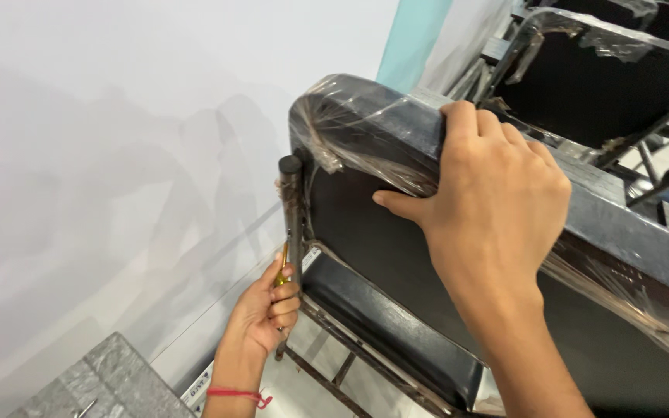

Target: The person uses a yellow screwdriver to tighten screws on the frame of a black chair wrapped in plastic. They repeatedly adjust the chair's position and re-engage the screwdriver with the same fastener area throughout the clip.

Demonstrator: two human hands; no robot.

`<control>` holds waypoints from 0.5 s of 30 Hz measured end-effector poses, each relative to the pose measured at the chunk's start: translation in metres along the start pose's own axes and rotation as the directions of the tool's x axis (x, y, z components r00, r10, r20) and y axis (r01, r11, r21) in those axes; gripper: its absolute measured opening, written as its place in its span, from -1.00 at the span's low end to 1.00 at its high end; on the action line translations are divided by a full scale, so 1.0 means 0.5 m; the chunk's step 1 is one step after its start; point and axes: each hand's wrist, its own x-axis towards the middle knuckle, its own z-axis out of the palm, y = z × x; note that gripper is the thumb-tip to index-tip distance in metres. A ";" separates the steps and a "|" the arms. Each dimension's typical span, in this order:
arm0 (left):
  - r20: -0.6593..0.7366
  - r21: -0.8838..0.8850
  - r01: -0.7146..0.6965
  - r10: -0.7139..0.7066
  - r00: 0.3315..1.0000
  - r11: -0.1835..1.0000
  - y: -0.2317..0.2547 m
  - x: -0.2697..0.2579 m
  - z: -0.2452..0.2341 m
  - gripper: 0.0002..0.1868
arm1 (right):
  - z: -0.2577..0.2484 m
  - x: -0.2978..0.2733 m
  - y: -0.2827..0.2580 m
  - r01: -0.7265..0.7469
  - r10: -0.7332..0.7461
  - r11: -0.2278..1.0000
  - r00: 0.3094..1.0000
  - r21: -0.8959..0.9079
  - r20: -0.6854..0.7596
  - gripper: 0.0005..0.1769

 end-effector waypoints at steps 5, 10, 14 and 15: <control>-0.276 0.744 -0.218 0.587 0.761 0.632 -0.033 -0.020 0.034 -0.53 | -0.003 0.001 0.000 0.016 -0.016 1.000 1.000 0.016 -0.014 -0.12; -0.019 0.999 0.031 0.874 0.485 0.005 -0.053 -0.069 0.085 -0.66 | 0.003 0.000 0.003 0.016 -0.015 1.000 1.000 0.020 -0.015 -0.11; 0.040 0.985 0.126 0.875 0.482 -0.114 -0.061 -0.096 0.106 -0.75 | 0.003 0.000 0.004 0.021 -0.020 1.000 0.998 0.014 -0.058 -0.11; 0.033 0.979 0.159 0.875 0.482 -0.125 -0.062 -0.099 0.107 -0.73 | 0.003 0.000 0.003 0.008 -0.008 1.000 0.999 0.011 -0.033 -0.10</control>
